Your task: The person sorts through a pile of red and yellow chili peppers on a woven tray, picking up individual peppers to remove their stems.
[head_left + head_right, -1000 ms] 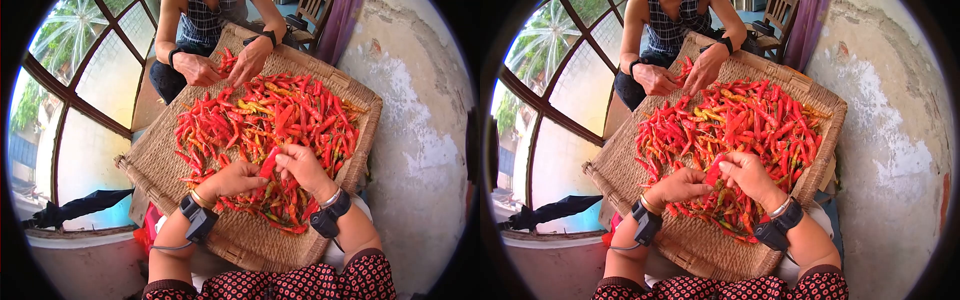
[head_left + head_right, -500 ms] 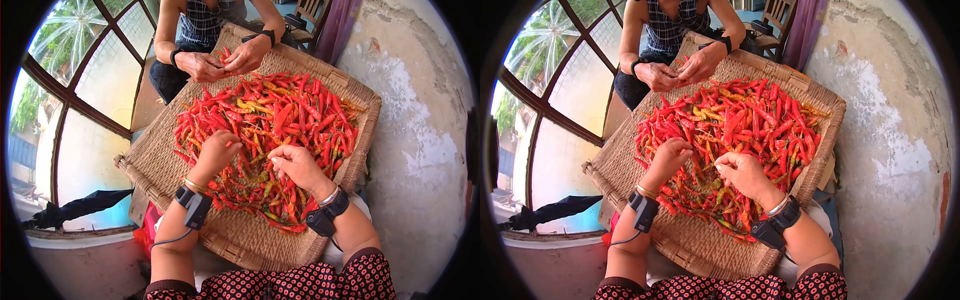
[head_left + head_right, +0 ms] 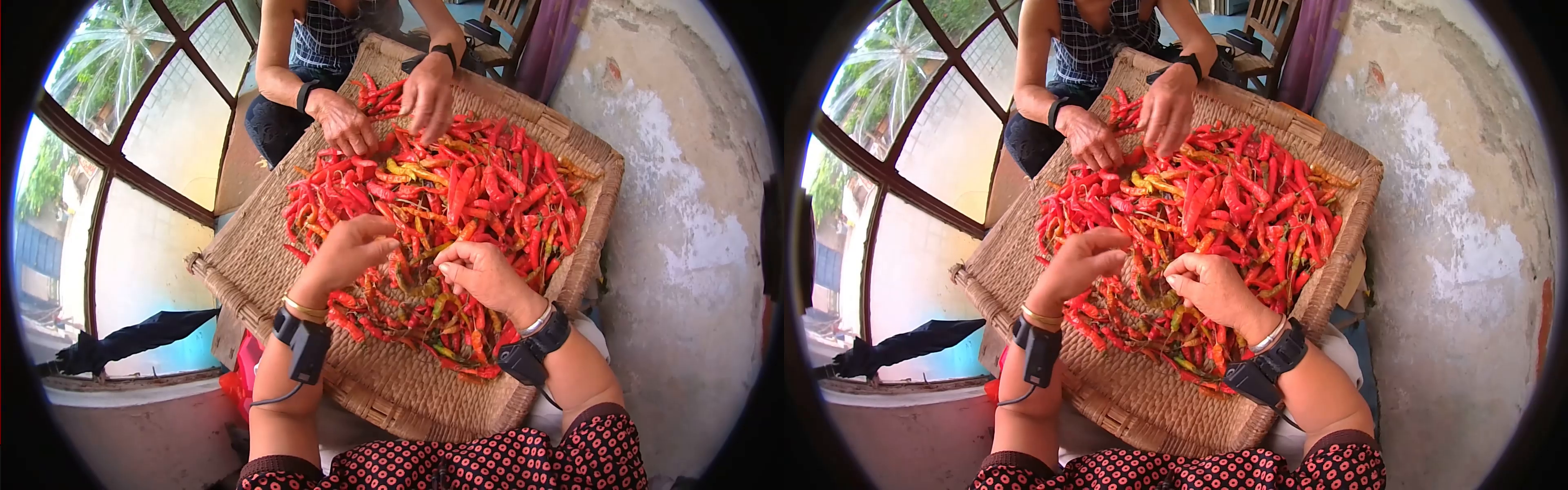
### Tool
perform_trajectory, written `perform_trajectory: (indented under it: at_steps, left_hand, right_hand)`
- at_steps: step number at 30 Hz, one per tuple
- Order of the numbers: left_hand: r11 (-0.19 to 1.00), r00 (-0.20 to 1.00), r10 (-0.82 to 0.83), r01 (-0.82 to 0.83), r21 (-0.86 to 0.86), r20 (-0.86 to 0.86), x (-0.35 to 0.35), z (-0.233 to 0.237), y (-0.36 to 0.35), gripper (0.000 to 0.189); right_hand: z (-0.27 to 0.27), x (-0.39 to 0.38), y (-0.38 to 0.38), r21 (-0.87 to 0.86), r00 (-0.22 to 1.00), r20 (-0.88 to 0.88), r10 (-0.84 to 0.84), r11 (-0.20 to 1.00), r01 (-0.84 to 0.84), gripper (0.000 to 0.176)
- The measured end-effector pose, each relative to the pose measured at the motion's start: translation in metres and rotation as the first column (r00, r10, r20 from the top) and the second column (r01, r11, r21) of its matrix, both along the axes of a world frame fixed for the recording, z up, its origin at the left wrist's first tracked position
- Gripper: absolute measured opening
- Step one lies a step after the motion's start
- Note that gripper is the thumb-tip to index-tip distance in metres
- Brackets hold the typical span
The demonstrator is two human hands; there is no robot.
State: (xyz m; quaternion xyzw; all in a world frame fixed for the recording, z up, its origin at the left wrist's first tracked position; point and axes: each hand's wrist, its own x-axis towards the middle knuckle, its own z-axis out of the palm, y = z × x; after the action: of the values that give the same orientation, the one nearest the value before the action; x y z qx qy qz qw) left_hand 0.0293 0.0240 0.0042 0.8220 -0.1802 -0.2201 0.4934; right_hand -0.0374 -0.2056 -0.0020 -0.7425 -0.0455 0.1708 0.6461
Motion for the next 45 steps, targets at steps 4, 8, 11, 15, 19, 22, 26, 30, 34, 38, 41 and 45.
perform_trajectory:
  at_steps: [4, 8, 11, 15, 19, 22, 26, 30, 34, 38, 41, 45]
  left_hand:
    - [0.826, 0.987, 0.14, -0.164, -0.539, -0.085, 0.002, 0.014, -0.007, 0.047]
    - [0.951, 0.928, 0.219, -0.135, -0.277, 0.301, 0.012, -0.009, -0.004, 0.063]
    - [0.987, 0.842, -0.101, 0.02, 0.157, 0.53, 0.005, -0.027, -0.008, 0.041]
    - [0.845, 0.86, -0.347, 0.115, 0.522, 0.374, -0.02, -0.026, -0.021, 0.03]
    - [0.813, 0.839, -0.36, 0.068, 0.578, 0.408, -0.028, -0.031, -0.022, 0.03]
    - [0.812, 0.815, -0.398, 0.1, 0.575, 0.422, -0.026, -0.032, -0.019, 0.026]
    - [0.885, 0.833, -0.375, 0.19, 0.425, 0.408, -0.02, -0.023, -0.007, 0.019]
    - [0.954, 0.951, -0.155, 0.074, 0.289, 0.269, -0.016, 0.011, 0.004, 0.013]
    - [0.901, 0.92, 0.371, -0.39, -0.191, -0.125, 0.005, 0.032, -0.002, 0.02]
    - [0.77, 0.804, 0.591, -0.539, -0.341, 0.065, -0.005, 0.021, -0.036, 0.027]
    - [0.996, 0.845, 0.028, -0.07, 0.058, 0.535, -0.023, 0.005, -0.072, 0.029]
    - [0.931, 0.575, -0.309, 0.022, 0.363, 0.757, -0.025, -0.001, -0.114, 0.044]
  right_hand:
    - [0.002, -0.001, 0.0, -0.004, 1.0, -0.009, 0.002, 1.0, -0.002, 0.017]
    - [0.005, 0.001, 0.0, -0.026, 1.0, 0.01, 0.002, 1.0, -0.001, 0.016]
    - [0.006, 0.005, -0.003, -0.193, 0.983, 0.184, -0.012, 0.98, 0.048, 0.014]
    - [0.0, 0.011, -0.011, -0.459, 0.9, 0.43, 0.065, 0.875, 0.156, 0.015]
    - [0.002, 0.008, -0.01, -0.588, 0.901, 0.388, 0.195, 0.805, 0.079, 0.019]
    - [0.004, 0.005, -0.01, -0.643, 0.883, 0.381, 0.274, 0.765, 0.041, 0.019]
    - [0.011, 0.004, -0.015, -0.679, 0.874, 0.401, 0.274, 0.729, 0.083, 0.018]
    - [0.011, 0.0, -0.019, -0.674, 0.829, 0.489, 0.271, 0.721, 0.162, 0.021]
    - [0.006, 0.001, -0.02, -0.648, 0.796, 0.543, 0.268, 0.737, 0.193, 0.021]
    - [0.008, 0.008, -0.032, -0.675, 0.835, 0.491, 0.25, 0.715, 0.182, 0.02]
    - [0.024, 0.011, -0.042, -0.768, 0.889, 0.41, 0.202, 0.603, 0.216, 0.018]
    - [0.025, 0.014, -0.054, -0.828, 0.911, 0.383, 0.153, 0.494, 0.265, 0.02]
